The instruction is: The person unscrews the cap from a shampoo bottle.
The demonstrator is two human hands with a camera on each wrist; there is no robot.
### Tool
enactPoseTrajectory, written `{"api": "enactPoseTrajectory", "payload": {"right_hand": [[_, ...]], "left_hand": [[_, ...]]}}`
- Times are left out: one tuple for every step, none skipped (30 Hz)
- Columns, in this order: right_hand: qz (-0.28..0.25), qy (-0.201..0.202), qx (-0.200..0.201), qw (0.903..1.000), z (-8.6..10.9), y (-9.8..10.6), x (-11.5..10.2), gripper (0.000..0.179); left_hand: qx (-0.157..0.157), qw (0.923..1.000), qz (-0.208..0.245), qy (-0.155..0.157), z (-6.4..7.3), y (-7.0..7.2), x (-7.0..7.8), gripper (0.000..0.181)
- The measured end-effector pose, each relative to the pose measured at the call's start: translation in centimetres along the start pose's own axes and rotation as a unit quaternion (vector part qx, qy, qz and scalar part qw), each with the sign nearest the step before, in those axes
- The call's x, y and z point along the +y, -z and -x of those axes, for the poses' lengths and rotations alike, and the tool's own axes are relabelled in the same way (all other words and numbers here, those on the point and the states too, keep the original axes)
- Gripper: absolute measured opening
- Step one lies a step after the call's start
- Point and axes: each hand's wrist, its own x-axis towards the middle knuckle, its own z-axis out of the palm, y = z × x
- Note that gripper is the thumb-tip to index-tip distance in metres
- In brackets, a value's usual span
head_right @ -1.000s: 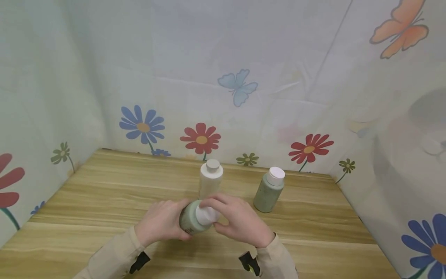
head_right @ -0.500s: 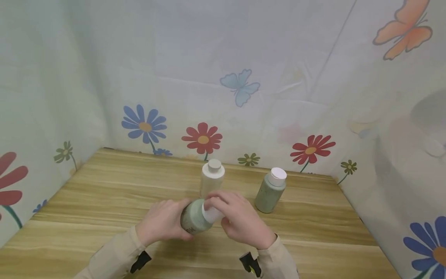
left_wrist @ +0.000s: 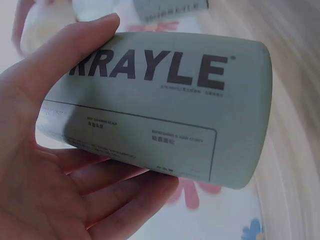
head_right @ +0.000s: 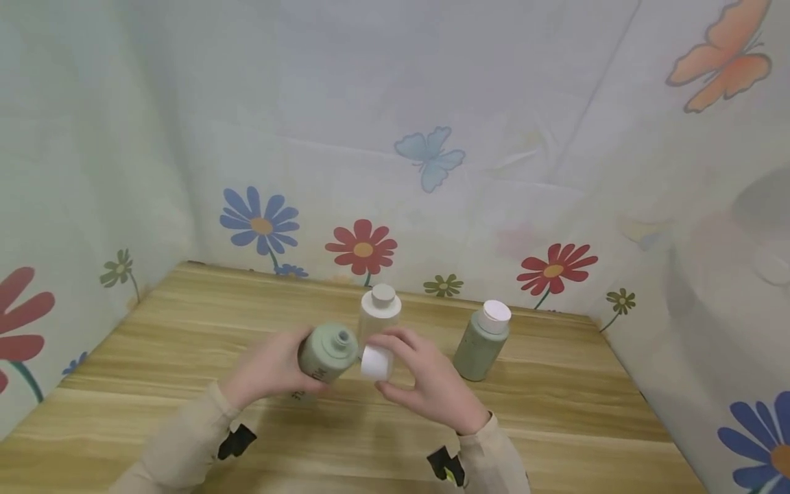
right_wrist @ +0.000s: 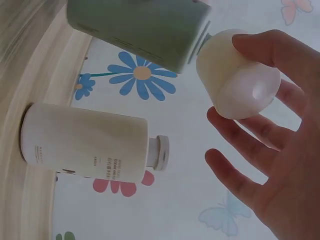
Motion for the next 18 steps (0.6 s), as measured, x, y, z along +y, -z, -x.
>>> {"api": "enactPoseTrajectory", "payload": {"right_hand": [[-0.003,-0.003,0.004,1.0000,-0.1,-0.1,0.1,0.059],[-0.005,-0.003,0.010,0.9999,-0.1,-0.3,0.2,0.059],[-0.009,-0.006,0.013,0.9999,-0.2,-0.5,0.2,0.059],[-0.013,-0.010,0.016,0.9997,-0.3,-0.8,0.3,0.058],[-0.020,-0.015,0.018,0.9995,-0.5,-1.1,0.4,0.058],[-0.026,-0.017,0.020,0.9993,-0.8,-1.4,0.4,0.057],[-0.033,-0.021,0.019,0.9990,-1.0,-1.8,0.4,0.057],[-0.044,-0.027,0.016,0.9986,-1.4,-2.2,0.5,0.056],[-0.054,-0.038,0.011,0.9977,-1.8,-2.6,0.5,0.056],[-0.066,-0.048,0.005,0.9966,-2.2,-3.1,0.5,0.055],[-0.080,-0.056,-0.002,0.9952,-2.8,-3.6,0.5,0.055],[-0.091,-0.066,-0.011,0.9936,-3.3,-4.1,0.5,0.055],[-0.102,-0.074,-0.021,0.9918,-3.9,-4.6,0.5,0.056],[-0.114,-0.081,-0.031,0.9898,-4.5,-5.2,0.5,0.058],[-0.122,-0.085,-0.040,0.9880,-5.1,-5.6,0.5,0.060],[-0.128,-0.086,-0.050,0.9868,-5.7,-6.1,0.5,0.063],[-0.132,-0.085,-0.058,0.9860,-6.3,-6.6,0.4,0.065],[-0.133,-0.087,-0.068,0.9850,-6.9,-7.0,0.4,0.066]], "left_hand": [[0.002,0.9999,0.007,0.009,-0.1,0.5,-0.4,0.072],[0.005,0.9998,0.008,0.017,-0.2,0.9,-0.8,0.073],[0.009,0.9997,0.007,0.022,-0.2,1.5,-1.1,0.073],[0.014,0.9996,-0.001,0.026,-0.3,2.0,-1.6,0.074],[0.019,0.9993,-0.009,0.031,-0.4,2.6,-2.0,0.076],[0.023,0.9989,-0.017,0.036,-0.5,3.2,-2.4,0.077],[0.027,0.9984,-0.026,0.042,-0.5,3.8,-2.9,0.078],[0.031,0.9979,-0.033,0.047,-0.6,4.3,-3.3,0.080],[0.034,0.9974,-0.036,0.053,-0.6,4.9,-3.8,0.081],[0.037,0.9967,-0.039,0.061,-0.6,5.4,-4.3,0.082],[0.039,0.9962,-0.038,0.068,-0.5,5.9,-4.7,0.083],[0.042,0.9956,-0.039,0.074,-0.4,6.4,-5.1,0.084],[0.044,0.9951,-0.040,0.079,-0.4,6.8,-5.6,0.085],[0.047,0.9946,-0.041,0.084,-0.3,7.3,-6.0,0.086],[0.049,0.9940,-0.042,0.089,-0.2,7.6,-6.4,0.087],[0.050,0.9934,-0.045,0.093,-0.2,8.0,-6.8,0.088],[0.053,0.9928,-0.047,0.096,-0.1,8.3,-7.2,0.089],[0.055,0.9922,-0.050,0.100,-0.1,8.7,-7.6,0.090]]}}
